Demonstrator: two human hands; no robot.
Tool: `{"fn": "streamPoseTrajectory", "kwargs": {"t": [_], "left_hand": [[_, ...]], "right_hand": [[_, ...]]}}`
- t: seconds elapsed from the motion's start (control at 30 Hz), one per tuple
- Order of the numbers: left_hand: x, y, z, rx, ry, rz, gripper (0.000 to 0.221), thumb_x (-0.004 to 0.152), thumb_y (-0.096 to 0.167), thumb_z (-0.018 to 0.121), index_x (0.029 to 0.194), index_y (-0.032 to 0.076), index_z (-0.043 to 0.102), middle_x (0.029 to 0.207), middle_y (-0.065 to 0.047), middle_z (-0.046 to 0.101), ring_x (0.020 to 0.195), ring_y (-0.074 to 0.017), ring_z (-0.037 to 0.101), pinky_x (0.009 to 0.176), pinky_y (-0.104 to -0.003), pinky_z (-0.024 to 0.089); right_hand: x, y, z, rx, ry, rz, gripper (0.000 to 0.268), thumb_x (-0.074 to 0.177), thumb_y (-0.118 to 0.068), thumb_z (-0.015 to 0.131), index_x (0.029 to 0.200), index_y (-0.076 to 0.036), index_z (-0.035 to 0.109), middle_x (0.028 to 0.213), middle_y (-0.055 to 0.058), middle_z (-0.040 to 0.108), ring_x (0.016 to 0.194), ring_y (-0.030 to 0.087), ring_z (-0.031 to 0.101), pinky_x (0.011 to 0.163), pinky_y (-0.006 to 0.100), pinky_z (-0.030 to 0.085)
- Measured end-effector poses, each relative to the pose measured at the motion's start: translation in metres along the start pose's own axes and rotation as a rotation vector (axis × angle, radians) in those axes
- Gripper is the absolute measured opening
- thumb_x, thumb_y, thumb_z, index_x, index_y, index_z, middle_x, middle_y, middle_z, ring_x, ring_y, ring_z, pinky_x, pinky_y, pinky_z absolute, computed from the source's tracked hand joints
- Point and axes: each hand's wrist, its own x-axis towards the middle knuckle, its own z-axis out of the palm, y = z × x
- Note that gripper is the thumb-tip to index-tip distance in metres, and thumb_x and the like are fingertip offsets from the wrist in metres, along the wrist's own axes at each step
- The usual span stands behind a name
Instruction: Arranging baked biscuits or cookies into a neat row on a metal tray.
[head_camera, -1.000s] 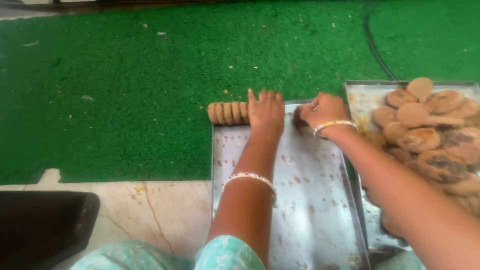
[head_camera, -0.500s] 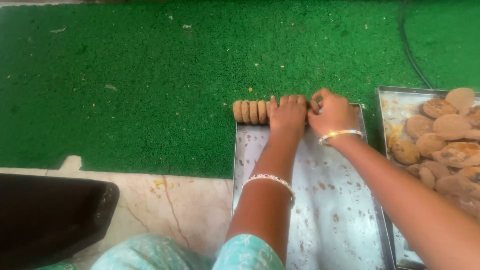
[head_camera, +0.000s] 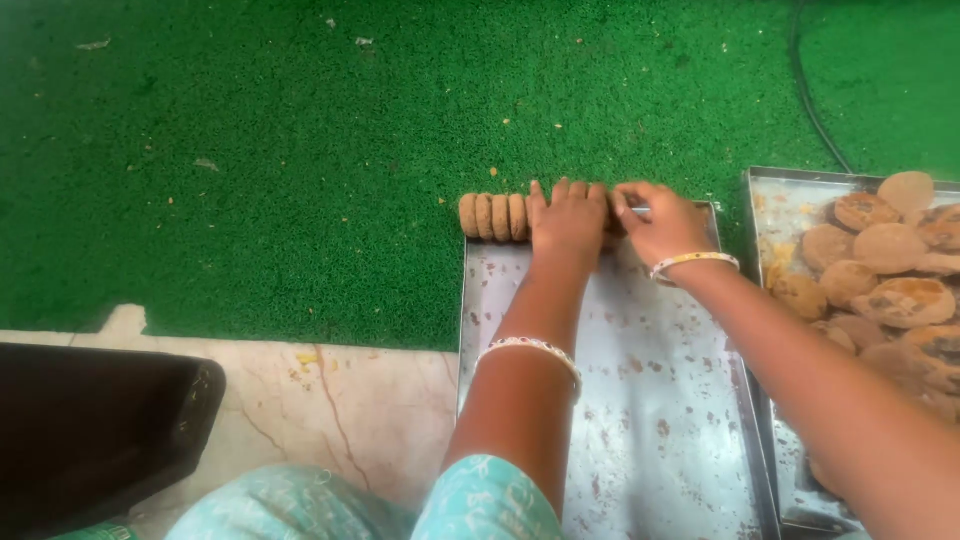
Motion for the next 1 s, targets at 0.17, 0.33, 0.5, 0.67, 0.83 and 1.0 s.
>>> {"fn": "streamPoseTrajectory", "kwargs": {"t": [0.17,0.33,0.5,0.67,0.83,1.0], "left_hand": [[-0.014,0.005,-0.036,-0.027,-0.059,0.004,0.04,0.093,0.022,0.063,0.132,0.018,0.055,0.14,-0.003,0.056,0.144,-0.0266,0.04,0.122,-0.064,0.017],[-0.012,0.004,-0.035,-0.05,-0.127,-0.007,0.045,0.092,0.026,0.063,0.135,0.017,0.053,0.14,-0.002,0.055,0.144,-0.0258,0.039,0.123,-0.062,0.015],[-0.013,0.006,-0.024,-0.029,-0.069,-0.024,0.043,0.097,0.017,0.056,0.14,0.017,0.05,0.147,-0.005,0.052,0.149,-0.0282,0.032,0.122,-0.069,0.007],[-0.019,0.017,-0.031,0.005,0.075,0.024,0.059,0.091,0.013,0.057,0.149,0.015,0.042,0.151,-0.005,0.048,0.152,-0.0274,0.023,0.12,-0.072,0.001],[-0.019,0.044,-0.036,-0.006,0.137,0.086,0.056,0.094,0.017,0.059,0.148,0.014,0.046,0.156,-0.006,0.046,0.156,-0.0267,0.018,0.122,-0.07,0.001],[-0.028,0.092,-0.044,0.009,0.063,0.147,0.056,0.095,0.022,0.058,0.148,0.008,0.047,0.158,-0.008,0.043,0.159,-0.0265,0.013,0.125,-0.064,0.002]], "right_hand": [[0.006,0.011,0.013,-0.022,0.049,-0.035,0.035,0.101,-0.028,0.063,0.129,-0.008,0.068,0.124,0.018,0.07,0.1,0.031,0.073,0.087,0.041,0.055],[0.009,0.016,0.014,-0.007,0.054,-0.045,0.033,0.099,-0.024,0.062,0.127,-0.009,0.068,0.123,0.018,0.071,0.099,0.031,0.073,0.087,0.041,0.055],[0.011,0.017,0.015,-0.028,0.052,-0.03,0.033,0.097,-0.023,0.063,0.125,-0.008,0.07,0.123,0.02,0.07,0.099,0.034,0.072,0.089,0.042,0.054],[0.007,0.015,0.013,0.049,0.063,-0.003,0.039,0.099,-0.027,0.061,0.132,-0.006,0.064,0.124,0.02,0.07,0.106,0.034,0.071,0.092,0.041,0.053],[-0.008,0.018,-0.004,0.078,0.076,0.125,0.037,0.102,-0.029,0.058,0.131,-0.008,0.065,0.121,0.019,0.073,0.106,0.034,0.073,0.093,0.041,0.054],[-0.029,0.042,-0.043,-0.228,0.14,0.011,0.04,0.085,-0.008,0.062,0.124,-0.002,0.067,0.123,0.025,0.067,0.113,0.044,0.064,0.095,0.05,0.05]]}}
